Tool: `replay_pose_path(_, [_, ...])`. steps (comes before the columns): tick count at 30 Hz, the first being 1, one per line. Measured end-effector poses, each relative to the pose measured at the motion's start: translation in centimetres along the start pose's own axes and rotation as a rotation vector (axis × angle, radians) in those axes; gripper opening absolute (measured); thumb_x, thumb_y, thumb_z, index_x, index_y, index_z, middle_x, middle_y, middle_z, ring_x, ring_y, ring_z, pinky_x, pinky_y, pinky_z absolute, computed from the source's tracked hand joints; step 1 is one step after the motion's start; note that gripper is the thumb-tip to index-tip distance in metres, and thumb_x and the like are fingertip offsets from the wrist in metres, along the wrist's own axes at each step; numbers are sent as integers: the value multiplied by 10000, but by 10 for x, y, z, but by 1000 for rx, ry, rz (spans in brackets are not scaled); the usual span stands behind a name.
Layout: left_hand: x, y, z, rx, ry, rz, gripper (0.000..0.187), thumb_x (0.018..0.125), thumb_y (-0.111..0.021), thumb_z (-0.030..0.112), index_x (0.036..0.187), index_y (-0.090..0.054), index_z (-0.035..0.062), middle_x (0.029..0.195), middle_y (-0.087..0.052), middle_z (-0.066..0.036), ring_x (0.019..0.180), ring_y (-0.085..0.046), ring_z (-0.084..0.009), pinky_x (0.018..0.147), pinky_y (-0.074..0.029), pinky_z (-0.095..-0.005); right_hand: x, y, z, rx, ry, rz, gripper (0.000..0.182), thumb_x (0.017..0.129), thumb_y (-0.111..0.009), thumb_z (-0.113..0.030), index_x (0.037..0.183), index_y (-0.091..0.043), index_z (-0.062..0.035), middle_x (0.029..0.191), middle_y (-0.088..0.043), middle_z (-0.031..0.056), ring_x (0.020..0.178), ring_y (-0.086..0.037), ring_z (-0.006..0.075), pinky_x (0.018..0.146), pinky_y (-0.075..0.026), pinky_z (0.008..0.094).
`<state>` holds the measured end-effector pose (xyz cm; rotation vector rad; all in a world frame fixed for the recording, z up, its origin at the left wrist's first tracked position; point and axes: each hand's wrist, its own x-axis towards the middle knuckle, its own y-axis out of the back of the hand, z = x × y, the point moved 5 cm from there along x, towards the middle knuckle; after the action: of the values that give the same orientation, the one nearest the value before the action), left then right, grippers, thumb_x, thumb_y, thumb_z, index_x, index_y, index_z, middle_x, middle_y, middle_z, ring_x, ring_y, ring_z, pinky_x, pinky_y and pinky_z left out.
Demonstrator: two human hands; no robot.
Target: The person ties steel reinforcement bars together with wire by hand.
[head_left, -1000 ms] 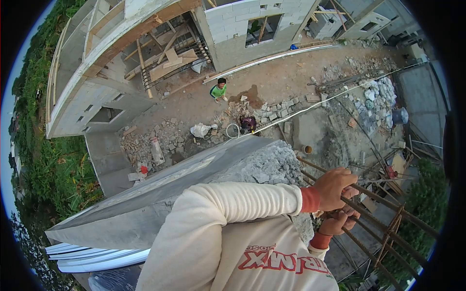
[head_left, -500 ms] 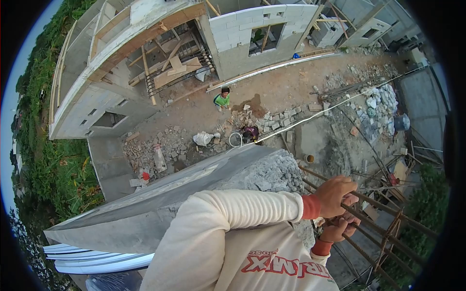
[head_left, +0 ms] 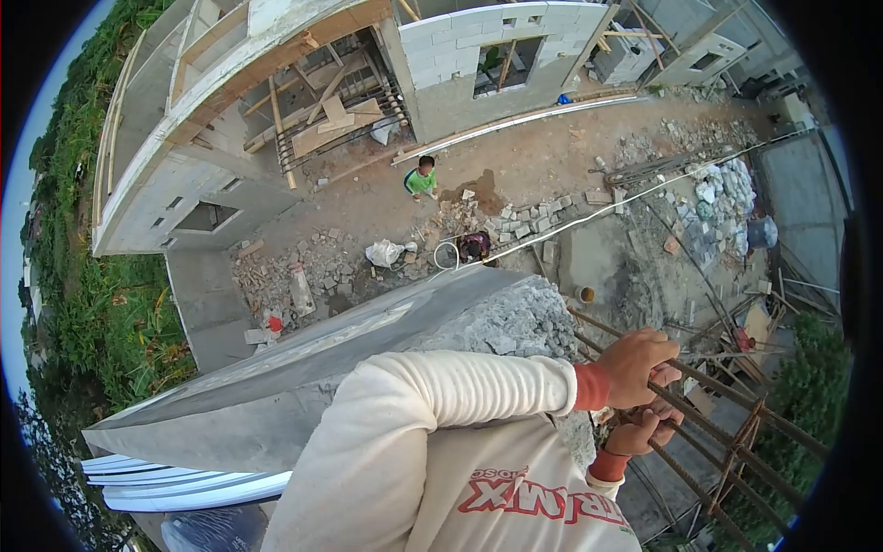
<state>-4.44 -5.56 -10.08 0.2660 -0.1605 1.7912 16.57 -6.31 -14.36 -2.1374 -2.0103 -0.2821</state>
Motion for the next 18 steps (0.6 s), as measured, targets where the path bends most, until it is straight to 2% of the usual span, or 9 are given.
replay_pose_path(3, [1,0,0,0,3,-7,203,898,-689,191,934,-565,34,875,-548,-136,898,-537,-377,806,-435,-481,2,8,5,8,-9,-56,236,807,-454,-8,1035,-513,10,979,-535,63,900,-595,177,812,-555,342])
replay_pose_path(9, [0,1,0,-4,-8,-1,213,900,-691,196,938,-562,32,872,-545,-140,893,-535,-378,803,-434,-484,-3,5,2,-104,-46,85,199,821,-472,-13,1017,-506,-2,999,-551,75,903,-595,170,810,-554,342])
replay_pose_path(12, [1,-1,-2,1,-4,0,237,841,-739,161,904,-539,51,866,-539,-121,898,-546,-364,797,-432,-477,1,13,9,-17,-9,-57,226,824,-478,-11,1045,-519,15,1014,-563,82,944,-614,179,834,-565,355])
replay_pose_path(15, [1,-5,-6,-2,5,9,262,805,-764,139,879,-525,62,856,-533,-111,894,-551,-356,788,-430,-472,-2,9,4,-86,-50,46,207,811,-468,1,1015,-508,9,1000,-560,80,927,-608,173,817,-563,346])
replay_pose_path(18, [1,-5,-5,-7,3,21,263,803,-765,137,871,-522,63,847,-529,-111,885,-551,-358,779,-429,-471,2,10,6,9,-5,-63,217,808,-463,5,1020,-508,6,1002,-561,77,910,-608,170,801,-563,339])
